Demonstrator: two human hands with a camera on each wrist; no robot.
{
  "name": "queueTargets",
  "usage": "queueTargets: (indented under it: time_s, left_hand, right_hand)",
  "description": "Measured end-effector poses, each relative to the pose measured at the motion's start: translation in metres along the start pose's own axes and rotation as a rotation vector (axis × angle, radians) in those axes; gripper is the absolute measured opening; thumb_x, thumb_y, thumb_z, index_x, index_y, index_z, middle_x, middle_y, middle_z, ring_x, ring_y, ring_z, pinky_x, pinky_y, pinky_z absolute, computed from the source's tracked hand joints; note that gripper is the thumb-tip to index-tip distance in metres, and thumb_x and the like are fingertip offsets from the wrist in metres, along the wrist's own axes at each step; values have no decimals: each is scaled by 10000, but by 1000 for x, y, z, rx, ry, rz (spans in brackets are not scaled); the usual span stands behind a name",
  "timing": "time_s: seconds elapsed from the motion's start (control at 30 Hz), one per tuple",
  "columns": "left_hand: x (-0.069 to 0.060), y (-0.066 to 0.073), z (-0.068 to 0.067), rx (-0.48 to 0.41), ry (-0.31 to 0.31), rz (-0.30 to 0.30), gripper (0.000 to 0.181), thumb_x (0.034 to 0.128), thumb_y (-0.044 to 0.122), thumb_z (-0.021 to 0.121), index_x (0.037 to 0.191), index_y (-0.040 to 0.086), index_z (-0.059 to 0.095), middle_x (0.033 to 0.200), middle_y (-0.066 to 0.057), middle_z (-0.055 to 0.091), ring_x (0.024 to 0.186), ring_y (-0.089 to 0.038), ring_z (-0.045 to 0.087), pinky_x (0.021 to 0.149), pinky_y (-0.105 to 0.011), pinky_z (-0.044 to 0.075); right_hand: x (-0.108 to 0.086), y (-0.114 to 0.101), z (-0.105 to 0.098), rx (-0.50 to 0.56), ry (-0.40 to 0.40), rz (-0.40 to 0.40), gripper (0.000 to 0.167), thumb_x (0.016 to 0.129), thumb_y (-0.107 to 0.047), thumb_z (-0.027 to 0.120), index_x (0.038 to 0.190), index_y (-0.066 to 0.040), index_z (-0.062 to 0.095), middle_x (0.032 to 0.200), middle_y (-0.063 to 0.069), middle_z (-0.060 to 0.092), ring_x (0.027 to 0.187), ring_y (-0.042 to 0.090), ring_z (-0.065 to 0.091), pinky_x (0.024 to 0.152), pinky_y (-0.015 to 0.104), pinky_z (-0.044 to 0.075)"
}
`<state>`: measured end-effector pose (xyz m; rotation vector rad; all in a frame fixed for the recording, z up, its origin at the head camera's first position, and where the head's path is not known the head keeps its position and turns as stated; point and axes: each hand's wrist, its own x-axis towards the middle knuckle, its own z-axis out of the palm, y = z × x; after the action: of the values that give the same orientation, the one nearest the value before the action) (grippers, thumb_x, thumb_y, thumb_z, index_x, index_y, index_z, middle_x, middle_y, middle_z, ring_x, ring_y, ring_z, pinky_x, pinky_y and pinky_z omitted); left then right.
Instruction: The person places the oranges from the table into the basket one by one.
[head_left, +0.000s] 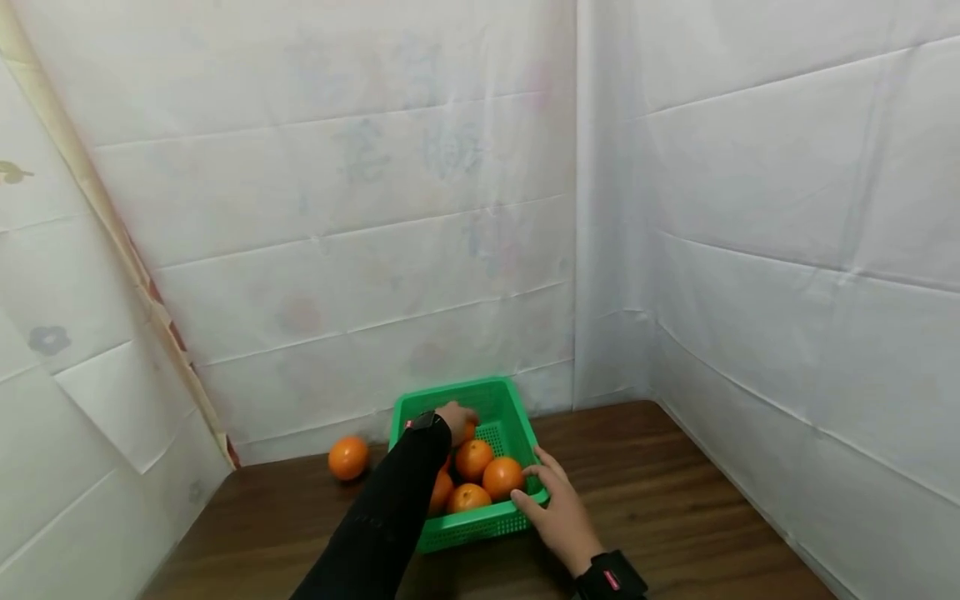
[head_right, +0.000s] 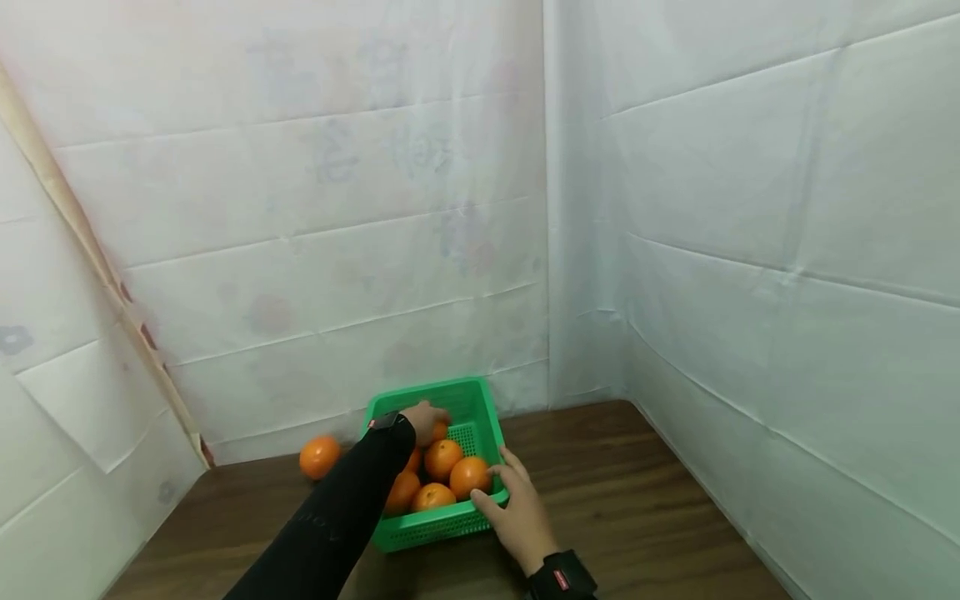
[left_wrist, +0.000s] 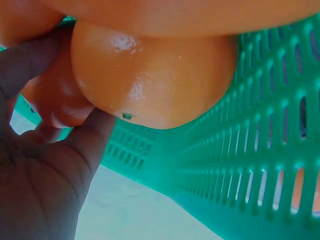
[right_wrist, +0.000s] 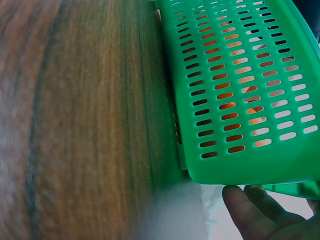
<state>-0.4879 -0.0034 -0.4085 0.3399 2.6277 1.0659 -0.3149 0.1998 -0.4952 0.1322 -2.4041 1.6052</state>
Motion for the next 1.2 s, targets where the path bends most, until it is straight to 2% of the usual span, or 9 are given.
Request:
queueTargets:
  time_s: [0.07, 0.2, 0.33, 0.57, 0.73, 0.8, 1.03, 1.13, 1.2]
  left_hand:
    - [-10, 2, 2, -101, -12, -32, 576, 1099, 219, 590, 1636, 99, 419, 1679, -274, 326, 1343, -476, 564, 988, -552, 586]
    - [-11, 0, 2, -46, -52, -8, 512, 1096, 147, 587, 1600, 144, 497, 1672, -275, 332, 1323, -461, 582, 949, -525, 603]
    - [-4, -2, 0, -50, -39, -45, 504, 1116, 243, 568, 1605, 153, 486, 1642, -251, 382, 1222, -401, 643, 894, -502, 613]
    - [-18, 6, 3, -386, -90, -244, 602, 1118, 392, 529, 1526, -45, 453, 1220, -251, 656, 992, -399, 705, 853, -548, 605]
    - [-24, 7, 3, -379, -78, -200, 517, 1120, 369, 519, 1396, -66, 560, 1203, -240, 672, 1003, -381, 704, 873, -520, 608]
    - [-15, 0, 3, -300, -86, -145, 474, 1132, 331, 507, 1434, -29, 567, 1239, -229, 662, 999, -357, 704, 853, -493, 614]
    - [28, -28, -1, -196, -110, -94, 502, 1114, 334, 557, 1550, 87, 526, 1363, -222, 626, 1039, -355, 719, 795, -495, 630]
    - [29, -24, -7, 62, -105, 13, 459, 1105, 262, 594, 1557, 196, 549, 1458, -174, 595, 1127, -320, 698, 831, -466, 625]
    - [18, -14, -11, 168, -113, 66, 456, 1101, 190, 600, 1552, 243, 562, 1475, -162, 588, 1143, -312, 696, 844, -457, 627]
  right_hand:
    - [-2, 1, 2, 0, -3, 0, 349, 1037, -422, 704, 1242, -140, 682, 1745, 123, 311, 1570, 498, 325, 1152, 722, 388]
    - [-3, 0, 3, 7, -1, -8, 346, 1040, -418, 702, 1228, -129, 683, 1741, 139, 313, 1567, 505, 326, 1148, 724, 391]
    - [-2, -2, 4, 11, 7, -15, 341, 1042, -411, 700, 1229, -127, 681, 1740, 138, 314, 1570, 498, 325, 1157, 717, 387]
    - [-1, -3, 4, 3, 18, -15, 336, 1037, -395, 710, 1232, -121, 687, 1737, 135, 323, 1569, 488, 332, 1172, 716, 375]
    - [-1, -2, 4, 1, 17, -13, 331, 1036, -392, 712, 1232, -126, 686, 1736, 137, 323, 1565, 487, 341, 1171, 713, 378]
    - [-1, -2, 4, 1, 13, -11, 334, 1035, -393, 713, 1232, -125, 686, 1737, 139, 322, 1565, 490, 339, 1171, 714, 377]
    - [0, -3, 3, 4, 13, -10, 332, 1034, -392, 715, 1233, -128, 687, 1736, 139, 323, 1567, 489, 335, 1176, 716, 369]
    - [1, -3, 3, 1, 22, -13, 329, 1032, -398, 717, 1223, -132, 688, 1735, 132, 329, 1568, 482, 340, 1181, 713, 366]
    - [2, -3, 2, 0, 24, -13, 328, 1031, -403, 717, 1217, -134, 688, 1735, 130, 329, 1569, 482, 338, 1182, 715, 363]
